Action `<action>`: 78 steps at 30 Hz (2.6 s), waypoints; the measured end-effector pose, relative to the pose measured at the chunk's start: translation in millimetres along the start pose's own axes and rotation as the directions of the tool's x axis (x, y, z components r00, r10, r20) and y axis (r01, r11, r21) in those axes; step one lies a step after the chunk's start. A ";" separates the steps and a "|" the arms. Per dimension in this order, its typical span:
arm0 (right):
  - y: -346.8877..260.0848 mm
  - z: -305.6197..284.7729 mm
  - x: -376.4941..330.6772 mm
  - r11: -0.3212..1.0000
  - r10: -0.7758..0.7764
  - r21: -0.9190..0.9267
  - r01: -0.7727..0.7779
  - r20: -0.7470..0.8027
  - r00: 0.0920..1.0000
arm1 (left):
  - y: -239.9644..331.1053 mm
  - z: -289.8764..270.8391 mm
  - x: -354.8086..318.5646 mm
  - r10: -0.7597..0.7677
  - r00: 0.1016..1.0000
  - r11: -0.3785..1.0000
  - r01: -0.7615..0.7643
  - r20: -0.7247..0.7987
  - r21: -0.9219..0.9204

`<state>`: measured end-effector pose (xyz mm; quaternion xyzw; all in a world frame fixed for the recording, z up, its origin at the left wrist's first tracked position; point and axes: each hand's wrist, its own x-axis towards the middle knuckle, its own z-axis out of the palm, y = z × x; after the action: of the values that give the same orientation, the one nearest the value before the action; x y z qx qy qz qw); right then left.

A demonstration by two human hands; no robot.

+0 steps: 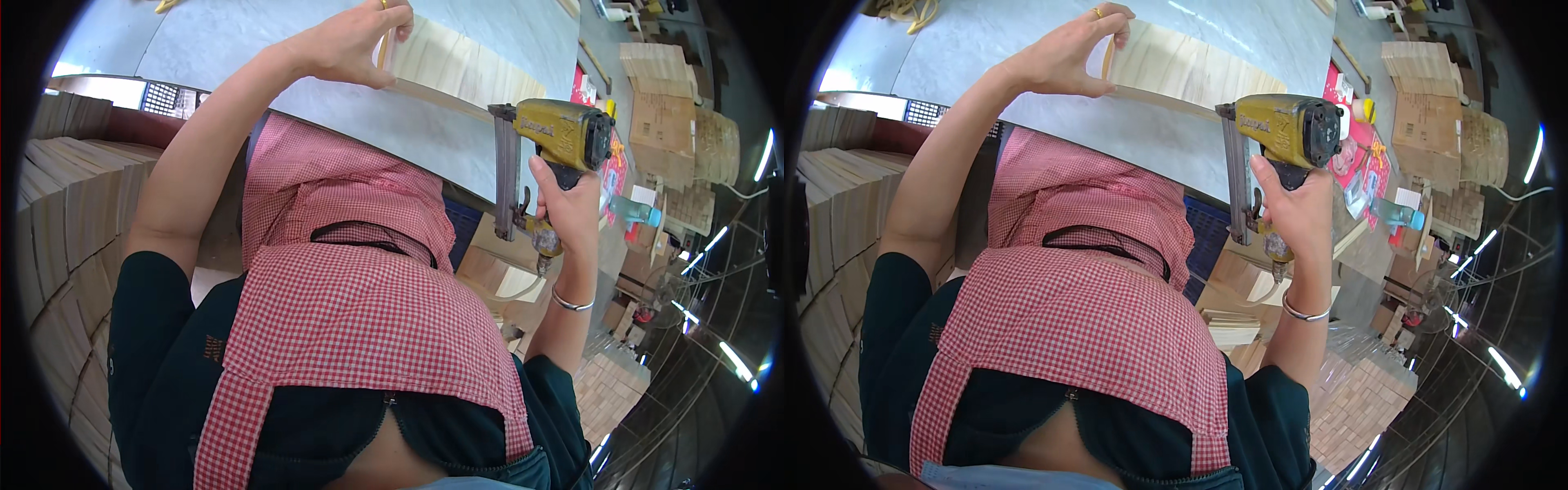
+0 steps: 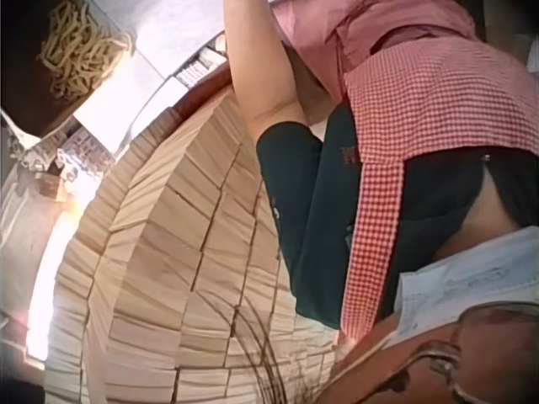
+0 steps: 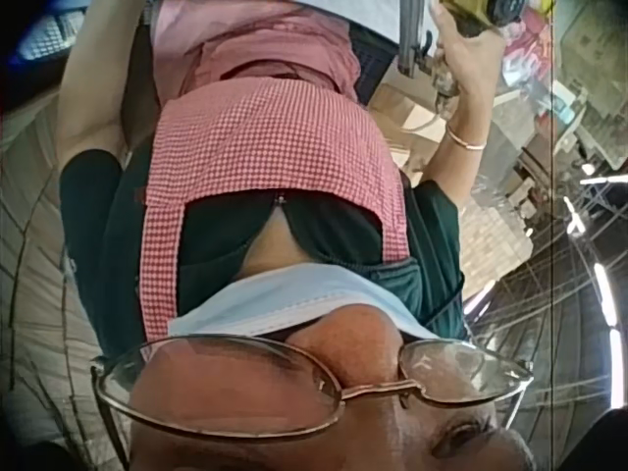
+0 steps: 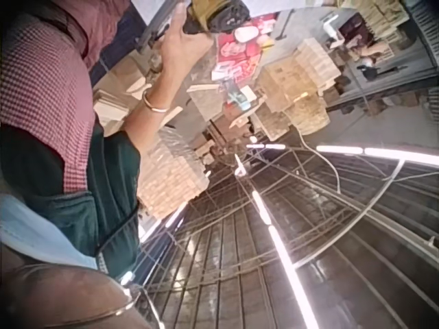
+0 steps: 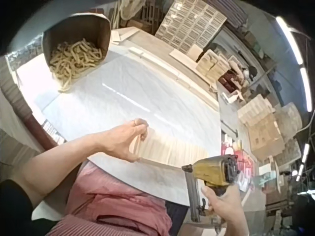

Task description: Assembling wooden boxes using glue and a pneumatic nail gun.

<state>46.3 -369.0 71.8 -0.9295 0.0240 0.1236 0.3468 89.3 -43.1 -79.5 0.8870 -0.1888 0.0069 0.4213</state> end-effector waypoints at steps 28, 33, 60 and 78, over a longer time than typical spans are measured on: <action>-32.9 11.9 -0.1 0.990 -0.114 -0.073 0.122 0.113 0.987 | -9.2 28.0 -4.1 0.048 0.980 0.990 -0.020 -0.196 0.140; -23.3 -18.5 5.0 0.977 -0.202 -0.036 0.211 0.173 0.964 | 34.7 41.8 21.7 -0.019 0.986 0.993 0.038 -0.166 0.112; -8.1 -46.9 -26.6 0.992 -0.120 0.038 0.120 -0.002 0.993 | 137.3 88.8 -64.5 -0.174 0.850 0.976 0.214 -0.496 0.026; 52.3 -6.2 -56.0 0.970 -0.212 0.099 0.220 -0.082 0.974 | -7.8 35.8 152.1 -0.122 0.875 0.923 0.273 -0.468 0.270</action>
<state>-13.4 -415.1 56.7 -0.9102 -0.0585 0.0505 0.4068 227.9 -115.5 -82.3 0.9341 0.0086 0.1960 0.2983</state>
